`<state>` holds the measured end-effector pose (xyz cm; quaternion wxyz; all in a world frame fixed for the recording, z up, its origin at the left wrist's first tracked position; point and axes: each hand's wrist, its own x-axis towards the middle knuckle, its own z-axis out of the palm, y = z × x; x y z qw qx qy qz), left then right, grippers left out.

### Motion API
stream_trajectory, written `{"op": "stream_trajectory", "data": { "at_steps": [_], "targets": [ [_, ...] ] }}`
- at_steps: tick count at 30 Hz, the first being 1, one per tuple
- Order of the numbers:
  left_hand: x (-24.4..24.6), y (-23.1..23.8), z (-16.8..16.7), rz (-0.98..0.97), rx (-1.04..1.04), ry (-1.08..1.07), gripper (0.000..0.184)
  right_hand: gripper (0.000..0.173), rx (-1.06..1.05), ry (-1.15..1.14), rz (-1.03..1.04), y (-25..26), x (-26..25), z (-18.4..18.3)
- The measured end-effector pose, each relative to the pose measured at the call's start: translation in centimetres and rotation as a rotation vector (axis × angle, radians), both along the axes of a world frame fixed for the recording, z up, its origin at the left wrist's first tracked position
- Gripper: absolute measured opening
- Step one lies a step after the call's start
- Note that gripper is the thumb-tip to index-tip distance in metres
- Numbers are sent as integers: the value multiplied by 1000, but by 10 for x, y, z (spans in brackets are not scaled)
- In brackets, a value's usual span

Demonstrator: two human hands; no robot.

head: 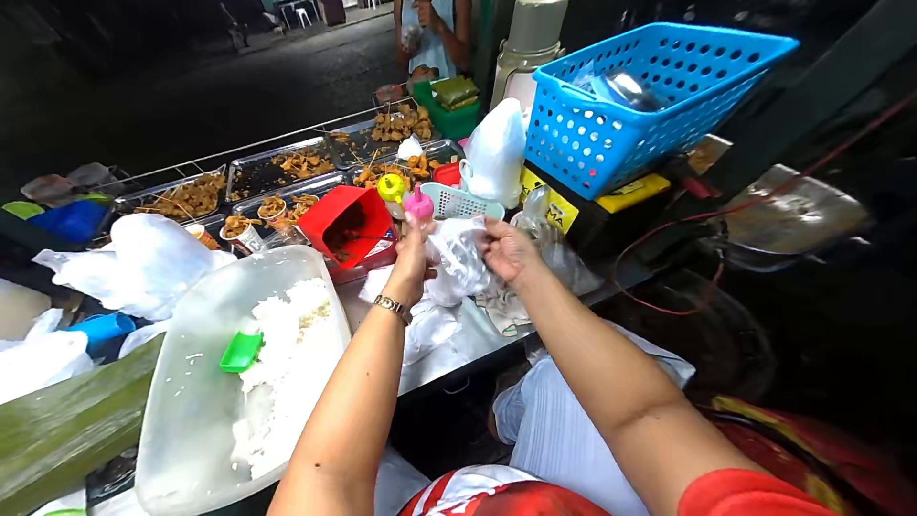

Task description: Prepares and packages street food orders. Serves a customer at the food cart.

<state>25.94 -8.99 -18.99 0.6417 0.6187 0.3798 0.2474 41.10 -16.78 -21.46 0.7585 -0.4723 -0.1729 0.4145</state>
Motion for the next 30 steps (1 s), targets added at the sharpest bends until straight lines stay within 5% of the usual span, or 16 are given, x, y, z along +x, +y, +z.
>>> {"op": "stream_trajectory", "data": {
  "at_steps": [4, 9, 11, 13, 15, 17, 21, 27, 30],
  "targets": [
    [7, 2, -47, 175, -320, 100, 81, 21, -370, -273, 46, 21, -3, -56],
    [-12, 2, -64, 440, -16, 184, 40, 36, -576, -670, 217, 15, 16, -53],
    [-26, 8, -66, 560, 159, 371, 34, 59, -413, -781, 316, 7, 23, -46],
    [-35, 11, -64, 622, 185, 599, 55, 95, -246, -770, 408, 2, 21, -37],
    [-41, 9, -71, 588, 122, 767, 76, 109, -178, -747, 374, 4, 5, -43],
    [-46, 8, -85, 484, 46, 836, 79, 99, -217, -793, 279, 12, -10, -59],
    [-52, 3, -100, 243, 94, 896, 44, 87, -319, -881, 207, 20, -28, -67],
    [-54, -19, -99, 522, 34, 401, 26, 94, -451, -949, 268, 12, -30, -58],
    [-61, -41, -89, 689, -90, 8, 30, 64, -760, -1042, 536, -7, -19, -32]
  ]
}}
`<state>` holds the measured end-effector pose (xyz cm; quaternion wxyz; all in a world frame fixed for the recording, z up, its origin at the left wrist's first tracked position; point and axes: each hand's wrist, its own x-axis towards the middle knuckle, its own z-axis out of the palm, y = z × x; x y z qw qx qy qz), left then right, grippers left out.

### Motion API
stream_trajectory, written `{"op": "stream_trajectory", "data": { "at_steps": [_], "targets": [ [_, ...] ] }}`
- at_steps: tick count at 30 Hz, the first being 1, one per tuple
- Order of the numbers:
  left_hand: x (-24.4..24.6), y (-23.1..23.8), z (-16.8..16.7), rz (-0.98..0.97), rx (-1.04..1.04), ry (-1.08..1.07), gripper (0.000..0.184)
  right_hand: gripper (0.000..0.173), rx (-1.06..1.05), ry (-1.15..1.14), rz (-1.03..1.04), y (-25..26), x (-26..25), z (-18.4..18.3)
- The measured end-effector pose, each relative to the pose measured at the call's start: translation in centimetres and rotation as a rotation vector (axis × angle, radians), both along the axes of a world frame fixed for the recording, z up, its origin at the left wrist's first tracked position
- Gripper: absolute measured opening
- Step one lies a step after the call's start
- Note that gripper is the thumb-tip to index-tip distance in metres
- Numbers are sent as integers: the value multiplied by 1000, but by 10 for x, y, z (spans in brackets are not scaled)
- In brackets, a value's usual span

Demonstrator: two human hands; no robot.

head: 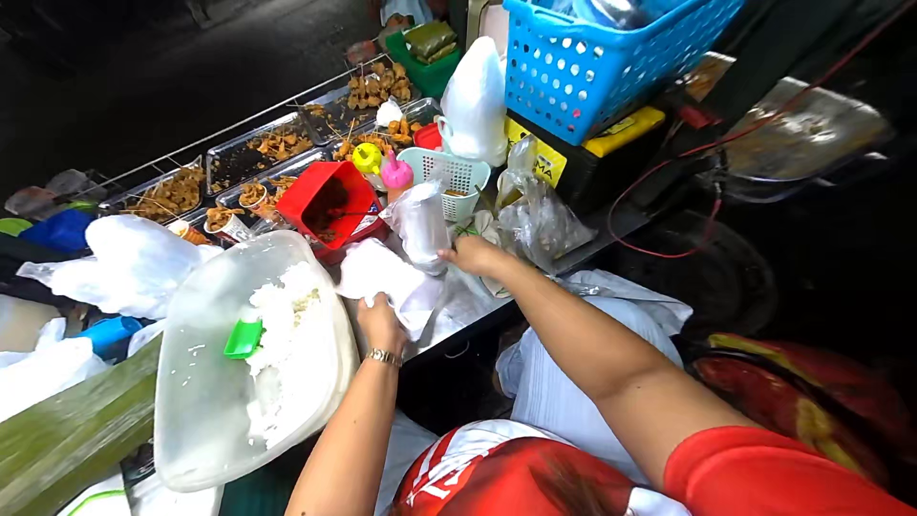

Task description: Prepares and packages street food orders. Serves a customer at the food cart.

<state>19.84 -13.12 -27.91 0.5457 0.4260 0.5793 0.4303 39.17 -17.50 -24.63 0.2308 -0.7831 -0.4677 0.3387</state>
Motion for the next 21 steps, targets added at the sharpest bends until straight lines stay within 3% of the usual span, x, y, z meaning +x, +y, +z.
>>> {"op": "stream_trajectory", "data": {
  "at_steps": [3, 6, 9, 11, 13, 16, 17, 19, 21],
  "targets": [
    [-1, -16, 15, 97, 50, -252, 38, 78, -108, 307, 20, -16, -3, -3],
    [9, -24, 31, 142, 111, -377, 41, 53, 158, 873, -41, -29, -43, 8],
    [19, -35, 39, 114, 133, -471, 40, 42, 428, 1137, -335, -23, -80, 6],
    [17, -44, 39, 35, 92, -472, 36, 34, 491, 1081, -419, -22, -80, 16],
    [6, -53, 42, -73, -51, -369, 34, 32, 546, 869, -326, -25, -62, 27],
    [-19, -63, 49, -158, -171, -137, 55, 29, 556, 608, -96, -34, -26, 41],
    [-26, -65, 50, -171, -63, -50, 59, 26, 530, 562, -21, -37, -18, 45],
    [-35, -62, 53, -256, 347, 106, 69, 19, 451, 467, 138, -42, -10, 53],
    [-35, -43, 69, -418, 713, 234, 95, 12, 391, 361, 323, -47, -14, 63]
  ]
}}
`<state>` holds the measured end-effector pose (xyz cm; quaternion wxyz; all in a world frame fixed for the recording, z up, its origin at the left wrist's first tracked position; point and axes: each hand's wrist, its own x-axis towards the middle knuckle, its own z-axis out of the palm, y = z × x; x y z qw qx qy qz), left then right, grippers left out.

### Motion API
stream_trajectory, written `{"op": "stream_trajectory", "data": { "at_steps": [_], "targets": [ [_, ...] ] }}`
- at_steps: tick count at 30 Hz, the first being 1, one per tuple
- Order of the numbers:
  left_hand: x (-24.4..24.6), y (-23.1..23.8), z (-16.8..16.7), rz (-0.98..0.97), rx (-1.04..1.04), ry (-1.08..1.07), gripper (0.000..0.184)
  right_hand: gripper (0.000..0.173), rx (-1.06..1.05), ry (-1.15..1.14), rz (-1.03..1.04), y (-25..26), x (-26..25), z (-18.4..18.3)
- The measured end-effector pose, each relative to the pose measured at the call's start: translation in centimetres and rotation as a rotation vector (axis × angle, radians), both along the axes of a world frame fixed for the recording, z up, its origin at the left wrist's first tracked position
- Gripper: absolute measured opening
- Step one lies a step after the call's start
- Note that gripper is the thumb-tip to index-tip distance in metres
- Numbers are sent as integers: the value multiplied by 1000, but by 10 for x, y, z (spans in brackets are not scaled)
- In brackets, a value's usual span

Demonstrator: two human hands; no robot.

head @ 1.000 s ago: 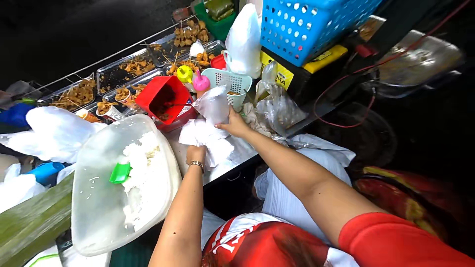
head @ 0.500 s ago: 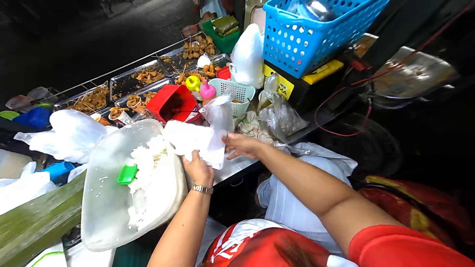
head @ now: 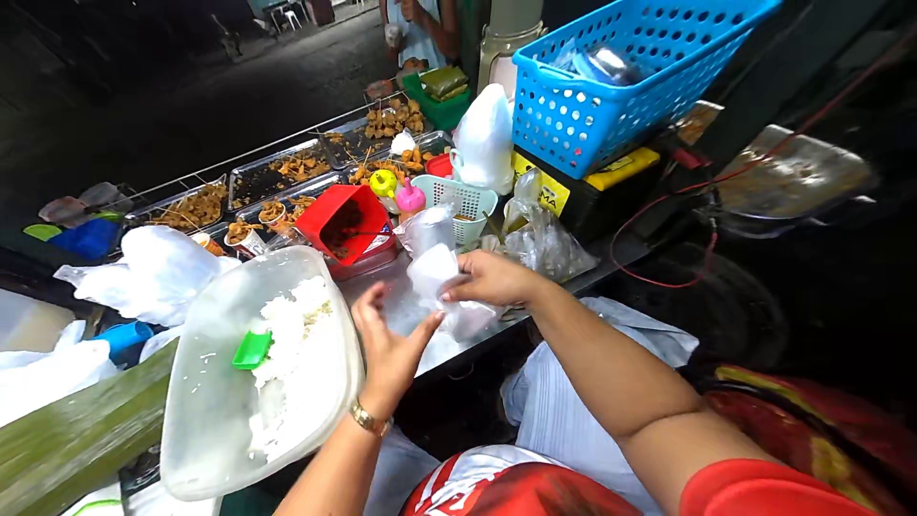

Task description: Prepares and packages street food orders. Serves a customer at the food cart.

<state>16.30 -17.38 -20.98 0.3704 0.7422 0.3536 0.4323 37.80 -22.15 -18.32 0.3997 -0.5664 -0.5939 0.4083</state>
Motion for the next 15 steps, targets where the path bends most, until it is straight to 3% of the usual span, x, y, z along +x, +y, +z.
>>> {"op": "stream_trajectory", "data": {
  "at_steps": [2, 3, 4, 6, 8, 11, 15],
  "targets": [
    [8, 21, 26, -208, 24, 176, 112, 8, 57, -71, 113, -4, -7, 9],
    [14, 29, 37, -307, -50, 237, 107, 8, 90, -69, 128, -5, -8, 11],
    [21, 35, 45, -386, -158, 241, 90, 8, 118, -59, 112, -4, -8, 11],
    [34, 42, 51, -438, -383, 129, 39, 11, 155, -49, -8, -2, -1, 8],
    [43, 45, 52, -357, -515, 41, 15, 22, 174, -29, -204, 1, 7, 5],
    [51, 52, 43, -251, -575, -99, 12, 16, 274, -69, -436, 7, 6, 1],
    [52, 57, 31, -228, -578, -193, 15, 13, 339, -211, -440, 16, -1, -8]
  ]
}}
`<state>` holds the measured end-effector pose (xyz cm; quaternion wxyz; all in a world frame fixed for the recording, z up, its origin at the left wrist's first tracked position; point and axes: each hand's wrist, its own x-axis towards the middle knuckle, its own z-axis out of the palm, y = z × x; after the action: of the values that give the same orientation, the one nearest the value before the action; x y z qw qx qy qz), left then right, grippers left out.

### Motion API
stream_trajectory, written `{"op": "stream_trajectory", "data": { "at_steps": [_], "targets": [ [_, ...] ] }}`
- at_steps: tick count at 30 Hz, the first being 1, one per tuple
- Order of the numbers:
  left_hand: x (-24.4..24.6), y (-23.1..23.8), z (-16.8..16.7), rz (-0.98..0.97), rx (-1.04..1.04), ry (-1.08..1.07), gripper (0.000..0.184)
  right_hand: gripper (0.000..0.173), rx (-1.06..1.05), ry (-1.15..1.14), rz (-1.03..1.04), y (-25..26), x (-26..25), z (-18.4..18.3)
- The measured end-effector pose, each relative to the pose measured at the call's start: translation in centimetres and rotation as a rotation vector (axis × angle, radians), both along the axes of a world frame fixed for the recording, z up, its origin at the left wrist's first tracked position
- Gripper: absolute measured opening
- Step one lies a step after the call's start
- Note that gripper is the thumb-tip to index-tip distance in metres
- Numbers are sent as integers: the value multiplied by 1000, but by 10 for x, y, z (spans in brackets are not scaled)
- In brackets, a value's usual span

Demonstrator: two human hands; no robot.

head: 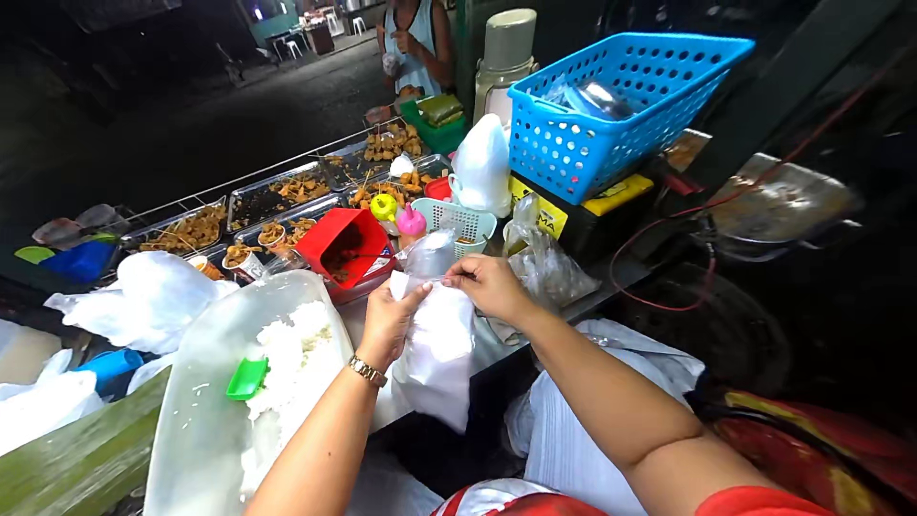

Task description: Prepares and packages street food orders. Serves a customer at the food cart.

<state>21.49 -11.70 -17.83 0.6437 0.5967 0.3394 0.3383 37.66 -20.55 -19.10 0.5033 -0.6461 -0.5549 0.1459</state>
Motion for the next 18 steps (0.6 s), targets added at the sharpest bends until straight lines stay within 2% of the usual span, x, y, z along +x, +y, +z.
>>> {"op": "stream_trajectory", "data": {
  "at_steps": [6, 9, 12, 13, 15, 17, 18],
  "targets": [
    [-9, -1, -1, 7, 29, -31, 16, 17, 144, -88, -31, 5, -20, -10],
    [-8, -5, -1, 24, -11, 22, 7, 18, 145, -55, -76, 5, -24, -12],
    [-11, -10, 1, -70, -52, -36, 7, 15, 152, 41, -73, 4, -23, -12],
    [-15, -10, 2, -138, -67, -102, 4, 14, 145, 160, -51, 5, -20, -11],
    [-22, -8, 2, -288, -98, -250, 11, 15, 166, 595, 33, 5, -12, -7],
    [-26, -7, 6, -388, -143, -337, 13, 28, 256, 1025, 141, 1, -5, -1],
    [-27, -7, 8, -411, -163, -358, 18, 33, 297, 1123, 213, -3, -2, 0]
  ]
}}
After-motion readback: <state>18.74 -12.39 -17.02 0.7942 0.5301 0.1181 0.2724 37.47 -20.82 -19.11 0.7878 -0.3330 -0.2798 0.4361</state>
